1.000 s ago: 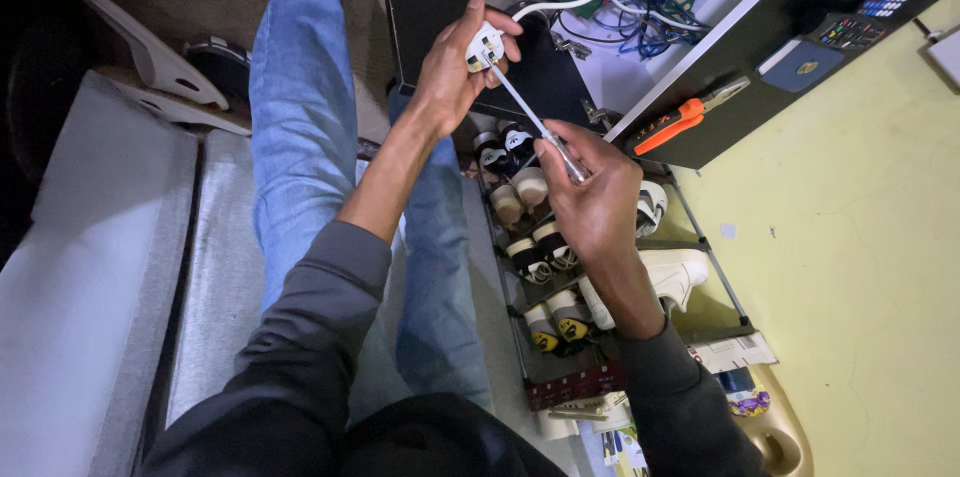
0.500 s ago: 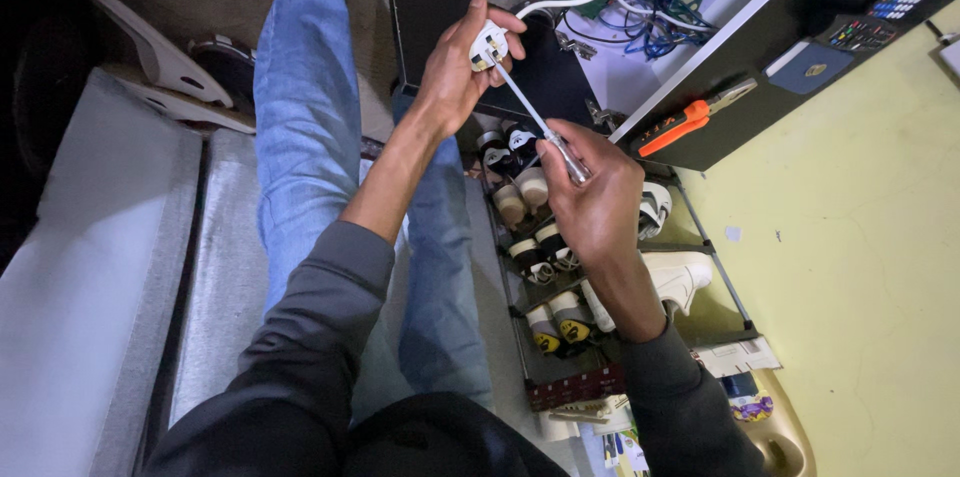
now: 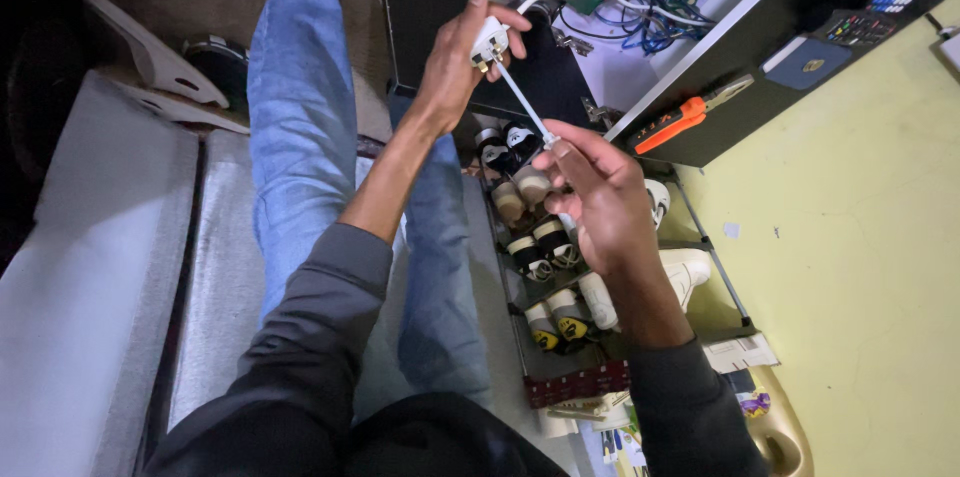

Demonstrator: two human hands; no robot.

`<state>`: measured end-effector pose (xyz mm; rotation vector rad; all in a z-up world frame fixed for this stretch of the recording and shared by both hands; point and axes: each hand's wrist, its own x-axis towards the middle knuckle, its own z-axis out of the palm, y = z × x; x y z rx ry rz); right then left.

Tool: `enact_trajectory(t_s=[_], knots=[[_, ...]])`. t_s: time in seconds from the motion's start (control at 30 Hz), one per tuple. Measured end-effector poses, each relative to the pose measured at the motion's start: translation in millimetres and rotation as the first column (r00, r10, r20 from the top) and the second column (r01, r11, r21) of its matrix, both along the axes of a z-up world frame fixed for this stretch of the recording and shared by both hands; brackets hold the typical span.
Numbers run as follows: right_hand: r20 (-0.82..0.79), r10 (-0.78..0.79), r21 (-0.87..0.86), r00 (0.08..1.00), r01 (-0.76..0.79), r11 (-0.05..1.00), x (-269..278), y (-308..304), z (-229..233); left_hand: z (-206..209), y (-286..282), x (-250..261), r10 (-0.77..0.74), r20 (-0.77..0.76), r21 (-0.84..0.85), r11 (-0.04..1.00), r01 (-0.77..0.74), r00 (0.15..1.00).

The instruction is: The person unscrews the casing of a power plug using a screwdriver, opens it, and then reassembles and screws it back together.

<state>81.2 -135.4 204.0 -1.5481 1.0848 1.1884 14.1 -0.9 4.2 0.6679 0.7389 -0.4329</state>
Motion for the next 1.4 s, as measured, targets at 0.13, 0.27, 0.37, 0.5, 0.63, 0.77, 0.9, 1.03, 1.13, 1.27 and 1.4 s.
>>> enact_trajectory(t_s=[0.13,0.27,0.37,0.5,0.63,0.77,0.9,1.03,1.13,1.27,1.4], knots=[[-0.103,-0.337,0.023,0.936,0.341,0.940,-8,-20,-13,0,-1,0,0.097,0.042,-0.154,0.984,-0.089,0.994],[-0.105,-0.361,-0.007,0.926,0.363,0.932,-15,-30,-22,0,-2,1,0.083,0.065,-0.200,0.977,-0.069,0.994],[-0.016,-0.202,-0.032,0.979,0.201,0.979,-8,-32,-16,3,-4,1,0.031,0.065,-0.155,0.988,-0.021,0.997],[0.070,0.076,-0.080,0.995,-0.071,0.994,8,-26,-14,3,-7,-2,-0.018,0.039,-0.112,0.993,0.022,0.999],[0.298,0.531,-0.182,0.793,-0.499,0.847,13,-18,-12,-3,-9,-6,0.011,0.011,-0.176,0.984,-0.009,1.000],[0.504,0.827,-0.394,0.249,-0.786,0.477,26,-13,-3,-5,-16,-8,-0.079,-0.018,-0.127,0.989,0.076,0.997],[0.428,0.886,-0.561,-0.179,-0.821,0.105,27,0,4,-8,-17,-9,-0.051,-0.044,-0.182,0.982,0.042,0.998],[0.377,0.885,-0.588,-0.274,-0.809,0.000,32,9,10,-8,-17,-10,0.008,-0.080,-0.285,0.958,-0.030,0.997],[0.360,0.896,-0.566,-0.260,-0.824,-0.011,40,14,17,-7,-17,-9,0.056,-0.086,-0.363,0.928,-0.084,0.995],[0.404,0.900,-0.513,-0.166,-0.855,0.073,44,27,26,-5,-13,-6,0.102,-0.129,-0.464,0.873,-0.151,0.986],[0.414,0.910,-0.455,-0.025,-0.871,0.183,43,37,34,-3,-8,-3,0.089,-0.131,-0.464,0.875,-0.140,0.987]])
